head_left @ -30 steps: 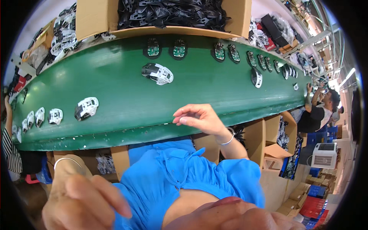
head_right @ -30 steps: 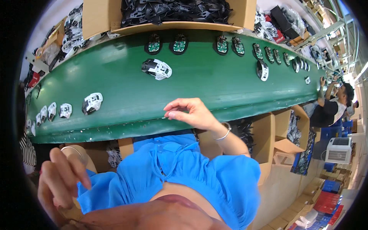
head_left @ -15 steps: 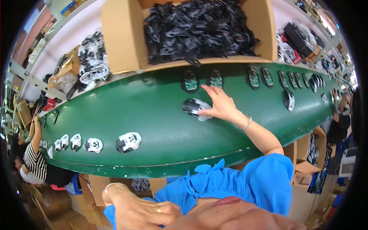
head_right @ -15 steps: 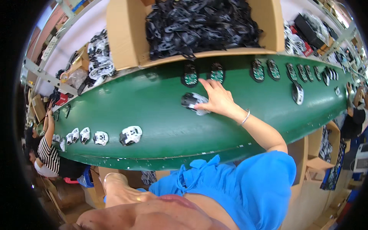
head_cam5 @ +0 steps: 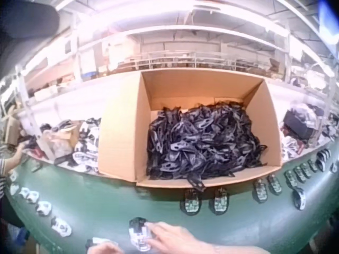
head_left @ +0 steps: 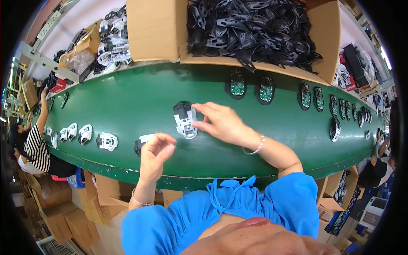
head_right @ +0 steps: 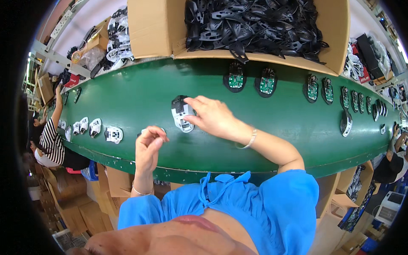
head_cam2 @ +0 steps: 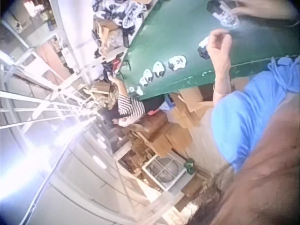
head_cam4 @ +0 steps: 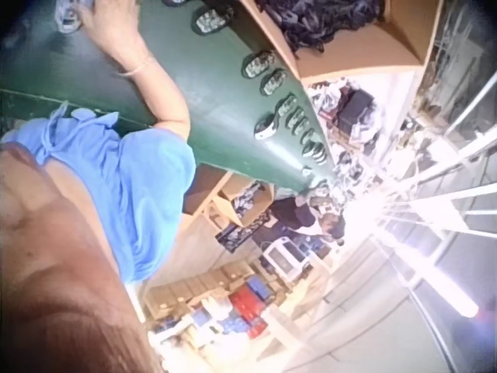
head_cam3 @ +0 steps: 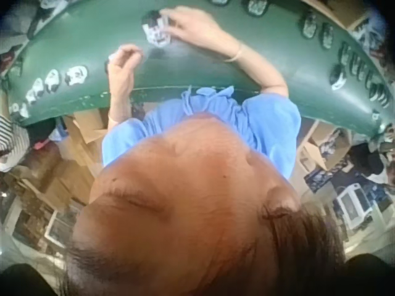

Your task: The person assembles computer mouse covers by picking up mouse shells from a conveyor belt, retrieving side panels from a box, attaching the panels onto the shells by hand, and placing the assembled pieces back onto the conveyor belt.

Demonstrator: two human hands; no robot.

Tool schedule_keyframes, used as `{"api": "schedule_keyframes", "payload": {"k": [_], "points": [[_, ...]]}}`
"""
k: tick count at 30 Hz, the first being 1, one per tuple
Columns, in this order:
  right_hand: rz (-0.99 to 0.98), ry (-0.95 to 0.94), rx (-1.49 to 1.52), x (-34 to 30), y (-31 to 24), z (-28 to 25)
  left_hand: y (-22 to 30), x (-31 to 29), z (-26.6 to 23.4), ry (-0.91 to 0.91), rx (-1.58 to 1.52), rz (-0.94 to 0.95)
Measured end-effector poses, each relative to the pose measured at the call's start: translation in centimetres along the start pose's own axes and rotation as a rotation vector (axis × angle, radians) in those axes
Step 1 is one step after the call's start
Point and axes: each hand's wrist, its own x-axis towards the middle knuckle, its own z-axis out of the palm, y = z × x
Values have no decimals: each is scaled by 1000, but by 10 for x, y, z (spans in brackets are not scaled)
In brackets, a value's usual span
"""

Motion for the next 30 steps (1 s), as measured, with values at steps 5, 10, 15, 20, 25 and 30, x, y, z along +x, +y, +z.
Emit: {"api": "schedule_keyframes", "payload": {"k": [5, 10, 15, 20, 25, 30], "points": [[-6, 589, -84, 25, 8, -106, -9, 3, -12, 373, 748, 236], [410, 402, -83, 55, 84, -172, -18, 46, 4, 408, 1320, 337], [474, 63, -179, 84, 112, -149, -34, 81, 18, 296, 1668, -20], [505, 52, 78, 71, 112, -141, -47, 89, 28, 279, 1651, 5], [450, 87, 269, 52, 96, -158, -49, 87, 35, -75, 1459, 209], [327, 504, 540, 7, 66, -151, -35, 77, 47, -548, 1414, 396]]}}
